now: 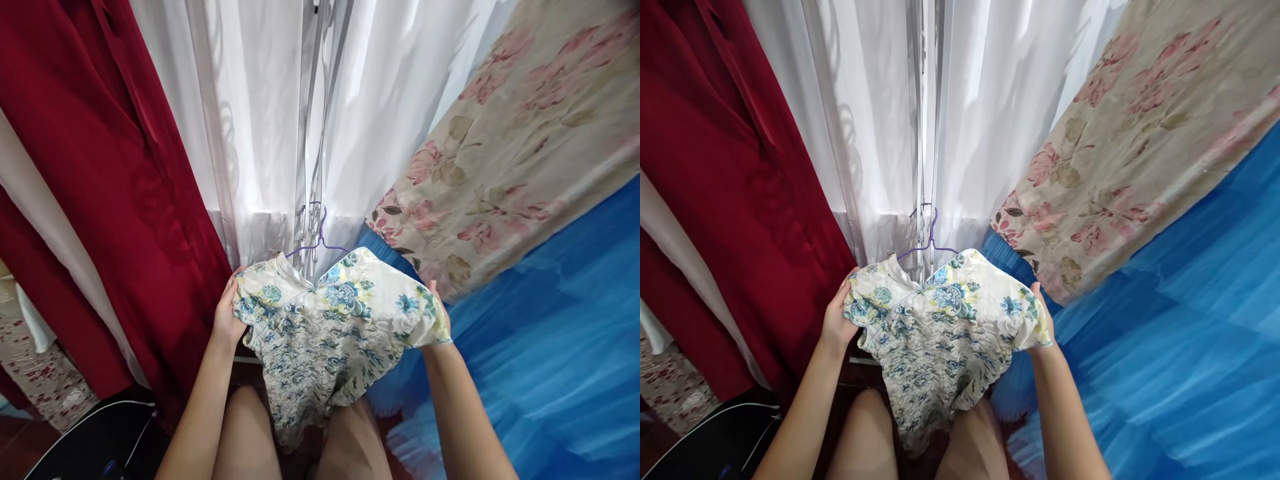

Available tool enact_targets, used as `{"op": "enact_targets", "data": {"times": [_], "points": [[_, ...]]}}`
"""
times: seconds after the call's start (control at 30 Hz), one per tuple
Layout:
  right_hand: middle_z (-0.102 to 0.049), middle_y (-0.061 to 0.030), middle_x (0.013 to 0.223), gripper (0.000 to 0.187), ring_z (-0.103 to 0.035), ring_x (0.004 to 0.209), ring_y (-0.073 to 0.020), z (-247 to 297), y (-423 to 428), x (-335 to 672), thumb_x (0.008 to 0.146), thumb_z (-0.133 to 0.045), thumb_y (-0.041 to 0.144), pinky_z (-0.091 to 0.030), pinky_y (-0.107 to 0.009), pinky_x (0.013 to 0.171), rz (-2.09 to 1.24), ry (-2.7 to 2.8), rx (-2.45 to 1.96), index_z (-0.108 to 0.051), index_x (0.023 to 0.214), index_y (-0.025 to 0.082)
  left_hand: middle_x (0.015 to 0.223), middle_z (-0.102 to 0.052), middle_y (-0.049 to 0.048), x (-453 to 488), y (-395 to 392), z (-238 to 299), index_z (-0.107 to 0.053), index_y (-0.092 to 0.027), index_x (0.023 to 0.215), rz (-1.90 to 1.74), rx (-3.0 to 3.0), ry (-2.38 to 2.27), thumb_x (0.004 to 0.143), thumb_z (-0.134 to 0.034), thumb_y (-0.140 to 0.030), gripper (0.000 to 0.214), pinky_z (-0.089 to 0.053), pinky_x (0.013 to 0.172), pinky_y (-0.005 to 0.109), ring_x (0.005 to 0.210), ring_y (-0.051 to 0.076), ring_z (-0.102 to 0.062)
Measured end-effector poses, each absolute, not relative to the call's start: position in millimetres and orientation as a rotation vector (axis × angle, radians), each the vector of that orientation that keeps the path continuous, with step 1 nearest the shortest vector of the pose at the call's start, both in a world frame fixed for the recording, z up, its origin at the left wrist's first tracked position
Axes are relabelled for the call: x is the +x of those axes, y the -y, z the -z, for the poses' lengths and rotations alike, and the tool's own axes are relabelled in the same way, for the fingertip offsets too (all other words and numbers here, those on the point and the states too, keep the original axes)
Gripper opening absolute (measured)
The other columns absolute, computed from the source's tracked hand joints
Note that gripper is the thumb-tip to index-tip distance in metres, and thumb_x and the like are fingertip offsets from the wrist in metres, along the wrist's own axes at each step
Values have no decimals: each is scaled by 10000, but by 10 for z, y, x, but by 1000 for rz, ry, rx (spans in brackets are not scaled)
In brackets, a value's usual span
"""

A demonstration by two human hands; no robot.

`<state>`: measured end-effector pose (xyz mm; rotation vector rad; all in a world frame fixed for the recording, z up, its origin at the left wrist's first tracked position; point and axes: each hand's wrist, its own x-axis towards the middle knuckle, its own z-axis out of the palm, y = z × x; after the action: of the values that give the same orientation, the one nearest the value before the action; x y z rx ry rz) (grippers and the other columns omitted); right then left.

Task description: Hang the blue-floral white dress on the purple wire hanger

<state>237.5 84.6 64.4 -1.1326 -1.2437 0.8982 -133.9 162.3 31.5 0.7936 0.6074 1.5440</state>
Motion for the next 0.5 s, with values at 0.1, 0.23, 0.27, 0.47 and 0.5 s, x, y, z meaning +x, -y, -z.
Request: {"op": "enact_targets", "data": {"times": [0.1, 0.23, 0.27, 0.47, 0.5], "points": [[-775, -114, 900, 793, -730, 876, -370, -771, -698, 2404, 832, -307, 802, -601, -491, 700, -977, 1122, -1136, -653, 1252, 226, 1124, -708, 40, -1382, -1551, -435, -648, -262, 1159, -1614, 896, -721, 793, -707, -366, 386, -534, 890, 354, 1056, 254, -663], [-784, -82, 888, 502, -743, 793, -343, -867, -617, 2320, 746, -739, 517, -607, -388, 593, -1110, 985, -1161, -699, 1153, 226, 1078, -704, 46, -1494, -1483, -657, -651, -235, 1149, -1692, 1094, -830, 809, -693, -351, 362, -542, 811, 311, 995, 255, -668], [-785, -76, 885, 456, -745, 777, -332, -888, -626, 2291, 732, -769, 462, -605, -369, 571, -1113, 959, -1150, -711, 1118, 226, 1082, -699, 48, -1513, -1488, -740, -642, -236, 1171, -1705, 1148, -847, 812, -687, -352, 380, -541, 810, 312, 996, 258, -665], [-782, -88, 873, 350, -745, 771, -304, -901, -682, 2198, 767, -748, 430, -617, -352, 612, -1098, 795, -1067, -728, 1032, 204, 1424, -490, 80, -1471, -1671, -1203, -403, -277, 1416, -1595, 1669, -752, 741, -682, -211, 733, -412, 1074, 426, 1305, 308, -476], [-781, -87, 873, 385, -744, 773, -303, -856, -637, 2192, 767, -747, 442, -616, -351, 622, -1061, 774, -1063, -720, 1065, 201, 1479, -420, 87, -1443, -1698, -1224, -393, -273, 1421, -1575, 1821, -808, 714, -682, -178, 770, -359, 1116, 464, 1362, 327, -402]]}}
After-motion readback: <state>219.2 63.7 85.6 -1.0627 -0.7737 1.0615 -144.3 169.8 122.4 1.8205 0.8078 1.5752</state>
